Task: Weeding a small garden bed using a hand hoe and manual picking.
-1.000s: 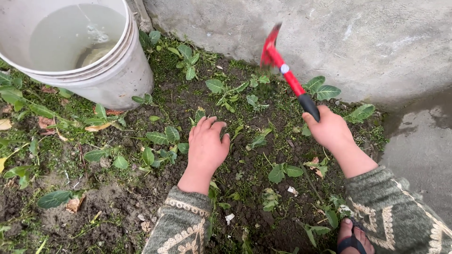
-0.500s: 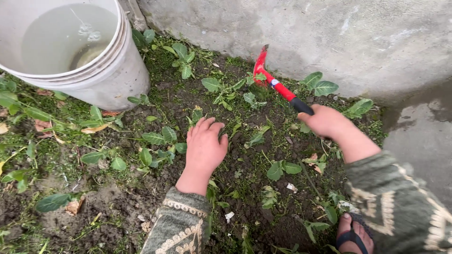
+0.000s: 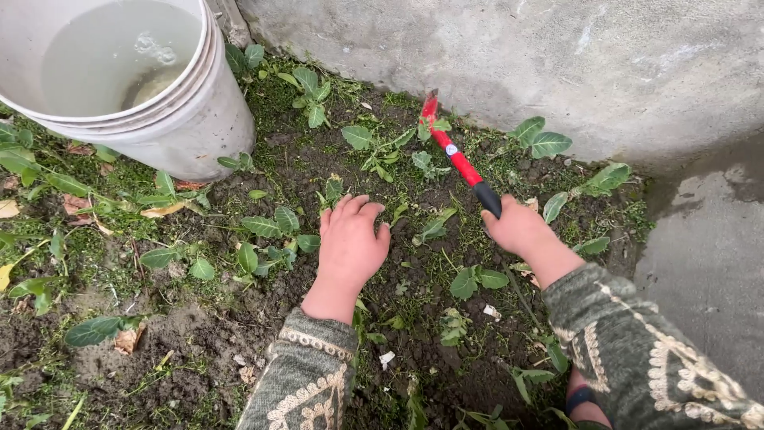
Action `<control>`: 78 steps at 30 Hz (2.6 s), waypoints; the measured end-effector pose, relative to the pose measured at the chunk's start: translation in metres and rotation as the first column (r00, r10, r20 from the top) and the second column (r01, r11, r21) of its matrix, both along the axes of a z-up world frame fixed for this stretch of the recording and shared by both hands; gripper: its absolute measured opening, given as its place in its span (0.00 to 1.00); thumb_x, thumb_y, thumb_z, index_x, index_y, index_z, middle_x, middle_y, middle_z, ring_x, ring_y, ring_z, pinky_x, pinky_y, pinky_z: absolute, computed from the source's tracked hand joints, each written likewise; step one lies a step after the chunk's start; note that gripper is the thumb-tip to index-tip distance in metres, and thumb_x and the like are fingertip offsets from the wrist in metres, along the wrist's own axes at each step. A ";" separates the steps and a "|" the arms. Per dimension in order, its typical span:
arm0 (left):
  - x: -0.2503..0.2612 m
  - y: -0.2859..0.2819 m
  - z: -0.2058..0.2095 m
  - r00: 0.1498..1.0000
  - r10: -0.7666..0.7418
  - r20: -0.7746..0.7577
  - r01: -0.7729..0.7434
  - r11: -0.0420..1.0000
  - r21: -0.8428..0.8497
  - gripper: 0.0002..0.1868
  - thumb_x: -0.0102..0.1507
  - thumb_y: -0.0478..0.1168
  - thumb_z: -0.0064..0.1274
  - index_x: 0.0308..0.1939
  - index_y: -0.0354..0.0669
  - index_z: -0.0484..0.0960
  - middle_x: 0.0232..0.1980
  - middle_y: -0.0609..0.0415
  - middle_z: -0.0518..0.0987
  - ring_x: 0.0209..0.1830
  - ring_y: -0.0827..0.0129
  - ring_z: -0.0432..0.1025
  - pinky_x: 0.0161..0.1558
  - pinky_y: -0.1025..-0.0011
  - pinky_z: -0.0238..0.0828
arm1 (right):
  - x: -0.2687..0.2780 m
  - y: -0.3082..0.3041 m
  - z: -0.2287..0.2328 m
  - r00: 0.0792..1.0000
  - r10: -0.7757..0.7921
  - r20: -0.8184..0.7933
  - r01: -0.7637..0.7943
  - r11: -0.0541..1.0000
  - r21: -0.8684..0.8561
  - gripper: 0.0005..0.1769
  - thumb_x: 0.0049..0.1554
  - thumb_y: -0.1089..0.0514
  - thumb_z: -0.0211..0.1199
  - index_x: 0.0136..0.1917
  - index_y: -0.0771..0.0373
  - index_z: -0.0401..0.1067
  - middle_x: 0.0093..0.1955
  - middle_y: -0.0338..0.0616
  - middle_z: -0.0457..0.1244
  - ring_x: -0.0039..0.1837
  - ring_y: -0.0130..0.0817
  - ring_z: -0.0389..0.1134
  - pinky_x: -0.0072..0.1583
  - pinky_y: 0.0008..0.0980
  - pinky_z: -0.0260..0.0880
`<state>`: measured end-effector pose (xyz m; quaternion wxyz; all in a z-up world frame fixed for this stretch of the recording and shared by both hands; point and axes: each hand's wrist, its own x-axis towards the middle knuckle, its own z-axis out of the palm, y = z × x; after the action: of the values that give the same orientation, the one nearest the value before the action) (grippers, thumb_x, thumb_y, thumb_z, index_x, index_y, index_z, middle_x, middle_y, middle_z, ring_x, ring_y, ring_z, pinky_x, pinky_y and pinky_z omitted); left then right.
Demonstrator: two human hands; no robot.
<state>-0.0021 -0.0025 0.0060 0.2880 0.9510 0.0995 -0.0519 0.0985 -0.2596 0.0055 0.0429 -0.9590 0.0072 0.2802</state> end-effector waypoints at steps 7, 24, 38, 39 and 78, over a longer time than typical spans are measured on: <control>-0.010 0.008 0.006 0.999 -0.013 -0.031 0.012 0.999 -0.038 0.20 0.67 0.46 0.47 0.61 0.49 0.79 0.68 0.44 0.71 0.76 0.48 0.57 0.74 0.41 0.43 | 0.048 -0.024 -0.005 0.991 -0.107 -0.078 0.115 0.987 0.113 0.28 0.60 0.42 0.54 0.59 0.69 0.70 0.27 0.47 0.64 0.25 0.39 0.68 0.31 0.37 0.71; -0.029 0.010 0.023 1.000 -0.010 0.012 0.010 0.998 0.054 0.19 0.66 0.49 0.49 0.60 0.53 0.79 0.67 0.49 0.73 0.75 0.53 0.58 0.74 0.41 0.42 | 0.030 -0.029 0.109 0.976 -0.150 -0.160 0.156 0.987 0.030 0.29 0.62 0.54 0.58 0.67 0.81 0.68 0.29 0.51 0.61 0.28 0.35 0.63 0.28 0.29 0.67; -0.026 0.010 0.012 0.999 0.004 0.037 -0.006 0.998 0.060 0.20 0.65 0.49 0.50 0.59 0.53 0.80 0.65 0.49 0.74 0.75 0.52 0.60 0.74 0.39 0.42 | -0.014 -0.033 -0.028 0.919 -0.350 -0.183 0.393 0.769 0.504 0.29 0.64 0.44 0.55 0.59 0.76 0.66 0.29 0.49 0.59 0.27 0.37 0.65 0.27 0.34 0.71; -0.024 0.008 0.011 0.999 -0.008 0.046 0.005 0.998 0.057 0.20 0.64 0.49 0.50 0.59 0.53 0.80 0.65 0.49 0.74 0.74 0.52 0.60 0.74 0.38 0.43 | -0.021 -0.039 -0.034 0.925 -0.333 -0.183 0.380 0.814 0.439 0.28 0.63 0.44 0.55 0.58 0.76 0.66 0.28 0.50 0.60 0.27 0.38 0.65 0.28 0.35 0.71; 0.021 -0.036 0.004 0.998 -0.009 0.065 0.014 0.996 -0.088 0.18 0.65 0.46 0.50 0.58 0.50 0.81 0.64 0.47 0.75 0.75 0.49 0.58 0.74 0.38 0.41 | -0.095 -0.050 0.045 0.972 -0.188 -0.141 0.209 0.966 0.151 0.28 0.64 0.43 0.50 0.62 0.71 0.69 0.33 0.50 0.67 0.35 0.38 0.74 0.42 0.36 0.71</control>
<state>0.0190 -0.0384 0.0101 0.3327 0.9390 0.0823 -0.0271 0.0038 -0.3096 0.0510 0.1495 -0.9270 0.0830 0.3339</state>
